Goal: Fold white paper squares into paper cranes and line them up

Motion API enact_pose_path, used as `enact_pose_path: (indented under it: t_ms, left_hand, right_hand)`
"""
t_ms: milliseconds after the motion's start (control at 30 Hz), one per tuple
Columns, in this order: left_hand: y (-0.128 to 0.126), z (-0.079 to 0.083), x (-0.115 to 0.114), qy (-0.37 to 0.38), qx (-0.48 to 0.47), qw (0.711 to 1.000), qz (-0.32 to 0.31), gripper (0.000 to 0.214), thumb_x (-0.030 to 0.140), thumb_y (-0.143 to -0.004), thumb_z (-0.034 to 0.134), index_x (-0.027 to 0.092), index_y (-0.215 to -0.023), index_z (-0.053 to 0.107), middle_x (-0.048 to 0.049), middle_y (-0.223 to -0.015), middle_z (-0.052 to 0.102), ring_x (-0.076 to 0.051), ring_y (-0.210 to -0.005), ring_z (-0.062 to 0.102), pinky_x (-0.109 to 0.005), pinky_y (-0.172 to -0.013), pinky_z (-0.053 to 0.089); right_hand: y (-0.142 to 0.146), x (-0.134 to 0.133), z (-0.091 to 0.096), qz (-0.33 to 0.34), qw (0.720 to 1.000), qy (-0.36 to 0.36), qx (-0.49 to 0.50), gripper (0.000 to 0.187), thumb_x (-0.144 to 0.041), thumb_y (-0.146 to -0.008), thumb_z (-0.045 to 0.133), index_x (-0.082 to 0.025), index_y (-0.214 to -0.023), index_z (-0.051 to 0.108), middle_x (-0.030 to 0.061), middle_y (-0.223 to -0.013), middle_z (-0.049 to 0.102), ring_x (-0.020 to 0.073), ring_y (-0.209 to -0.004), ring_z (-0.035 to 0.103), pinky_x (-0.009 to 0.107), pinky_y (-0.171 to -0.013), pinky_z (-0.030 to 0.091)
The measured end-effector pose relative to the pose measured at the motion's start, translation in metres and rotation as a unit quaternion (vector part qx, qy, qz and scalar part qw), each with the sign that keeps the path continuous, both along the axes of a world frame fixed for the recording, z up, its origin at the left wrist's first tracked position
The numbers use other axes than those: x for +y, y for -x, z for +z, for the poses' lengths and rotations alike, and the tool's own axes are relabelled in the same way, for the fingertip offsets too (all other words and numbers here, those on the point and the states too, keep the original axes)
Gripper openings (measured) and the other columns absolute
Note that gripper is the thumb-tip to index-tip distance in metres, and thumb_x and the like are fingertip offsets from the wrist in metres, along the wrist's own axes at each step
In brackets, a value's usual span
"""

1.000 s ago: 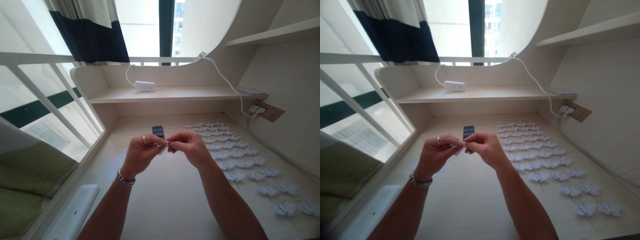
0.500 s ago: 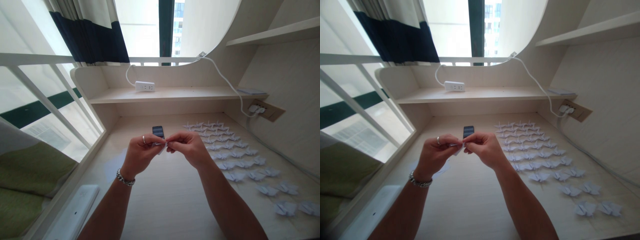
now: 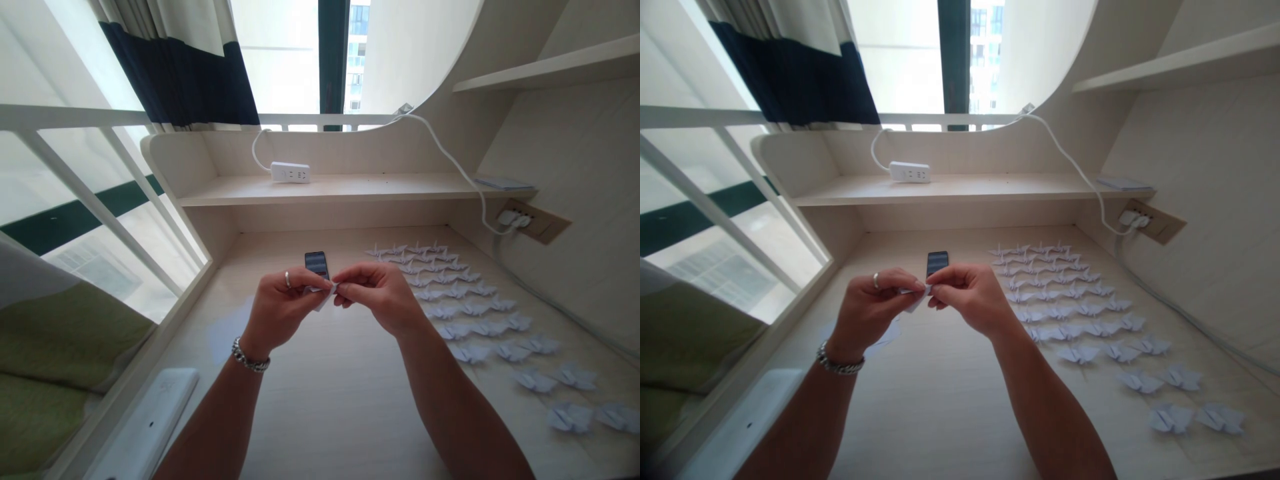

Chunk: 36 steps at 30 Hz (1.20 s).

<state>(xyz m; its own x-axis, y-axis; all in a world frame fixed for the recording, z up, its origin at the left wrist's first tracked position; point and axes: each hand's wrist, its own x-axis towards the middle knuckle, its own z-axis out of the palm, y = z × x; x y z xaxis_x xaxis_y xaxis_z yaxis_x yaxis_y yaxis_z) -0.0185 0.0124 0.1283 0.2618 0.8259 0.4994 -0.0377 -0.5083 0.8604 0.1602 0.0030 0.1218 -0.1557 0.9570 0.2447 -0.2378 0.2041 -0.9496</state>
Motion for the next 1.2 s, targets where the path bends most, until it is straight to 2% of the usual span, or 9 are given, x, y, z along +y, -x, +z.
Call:
enact_pose_path:
  t_ms: [300,467,667,900,1067,1200]
  left_hand:
    - [0.0023,-0.0020,0.0023,0.008,0.003,1.000,-0.004,0.003,0.017,-0.072,0.079,0.017,-0.072,0.076,-0.0047,-0.070,0.071,-0.013,-0.061,0.060,-0.024,-0.053,0.047]
    - [0.0029,-0.0036,0.0028,0.019,0.007,1.000,-0.001,0.002,0.018,-0.073,0.079,0.017,-0.073,0.076,-0.0046,-0.070,0.070,-0.013,-0.061,0.060,-0.024,-0.054,0.046]
    - [0.0000,-0.0036,0.0020,0.030,0.018,0.999,-0.014,0.004,0.018,-0.072,0.079,0.016,-0.071,0.076,-0.0036,-0.066,0.067,-0.011,-0.058,0.057,-0.024,-0.053,0.046]
    - [0.0012,-0.0053,0.0042,0.105,0.001,0.994,-0.021,0.008,0.019,-0.070,0.081,0.016,-0.076,0.076,-0.0040,-0.067,0.072,-0.012,-0.060,0.061,-0.022,-0.054,0.048]
    - [0.0039,-0.0021,0.0050,0.116,0.013,0.993,-0.033,0.008,0.017,-0.074,0.077,0.015,-0.081,0.078,-0.0066,-0.075,0.075,-0.015,-0.068,0.066,-0.024,-0.062,0.053]
    - [0.0068,-0.0017,0.0069,0.152,-0.032,0.986,-0.055,0.017,0.015,-0.074,0.075,0.014,-0.091,0.077,-0.0069,-0.079,0.076,-0.016,-0.070,0.068,-0.026,-0.067,0.055]
  right_hand:
    - [-0.0028,0.0047,-0.0026,0.039,0.998,0.046,0.030,0.013,-0.019,-0.067,0.079,-0.015,-0.079,0.078,0.0043,-0.063,0.073,0.0145,-0.057,0.070,0.023,-0.055,0.057]
    - [-0.0032,0.0033,0.0000,0.047,0.997,0.052,0.028,0.014,-0.023,-0.069,0.078,-0.015,-0.080,0.077,0.0051,-0.066,0.074,0.0146,-0.060,0.071,0.023,-0.058,0.058]
    - [-0.0007,0.0044,-0.0032,0.027,0.999,0.027,-0.014,0.019,-0.033,-0.073,0.078,-0.015,-0.080,0.077,0.0033,-0.064,0.071,0.0117,-0.057,0.066,0.022,-0.055,0.054]
    - [-0.0004,0.0063,-0.0056,0.018,0.999,0.023,-0.038,0.024,-0.033,-0.068,0.083,-0.014,-0.081,0.077,0.0021,-0.060,0.069,0.0110,-0.054,0.063,0.022,-0.053,0.052]
    - [-0.0010,0.0068,-0.0063,0.005,0.999,0.011,-0.040,0.021,-0.030,-0.068,0.082,-0.014,-0.081,0.077,0.0017,-0.059,0.068,0.0106,-0.053,0.062,0.022,-0.053,0.051]
    - [-0.0011,0.0066,-0.0060,-0.021,0.999,0.005,-0.046,0.021,-0.029,-0.069,0.081,-0.014,-0.082,0.077,0.0021,-0.060,0.069,0.0110,-0.054,0.062,0.023,-0.054,0.051]
